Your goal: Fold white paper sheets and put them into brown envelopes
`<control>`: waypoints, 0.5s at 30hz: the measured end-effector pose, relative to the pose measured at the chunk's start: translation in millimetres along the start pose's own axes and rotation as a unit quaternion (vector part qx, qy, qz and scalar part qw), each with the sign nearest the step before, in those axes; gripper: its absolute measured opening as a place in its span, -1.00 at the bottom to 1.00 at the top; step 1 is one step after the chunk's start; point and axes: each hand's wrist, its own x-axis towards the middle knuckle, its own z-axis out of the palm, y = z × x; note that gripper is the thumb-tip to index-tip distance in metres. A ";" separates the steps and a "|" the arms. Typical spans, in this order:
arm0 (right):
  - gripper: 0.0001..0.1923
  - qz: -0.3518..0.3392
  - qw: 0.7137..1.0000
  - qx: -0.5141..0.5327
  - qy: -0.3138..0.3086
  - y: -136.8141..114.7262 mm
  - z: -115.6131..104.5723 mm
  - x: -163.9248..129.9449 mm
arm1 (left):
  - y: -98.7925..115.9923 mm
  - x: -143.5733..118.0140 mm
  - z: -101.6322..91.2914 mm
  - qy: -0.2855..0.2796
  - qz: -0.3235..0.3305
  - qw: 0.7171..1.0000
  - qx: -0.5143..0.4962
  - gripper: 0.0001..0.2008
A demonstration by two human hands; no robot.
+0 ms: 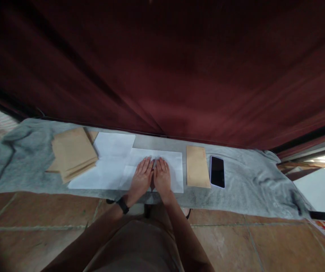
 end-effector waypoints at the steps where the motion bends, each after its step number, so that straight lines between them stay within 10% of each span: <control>1: -0.51 -0.008 1.000 0.002 -0.006 0.1 0.7 3.7 | 5.8 -1.6 4.9 -0.017 0.010 1.000 0.007 -0.42; 15: -0.49 -0.005 0.996 -0.088 -0.019 34.1 -5.3 15.9 | -3.3 0.7 15.7 -0.039 -0.034 0.998 0.021 -0.41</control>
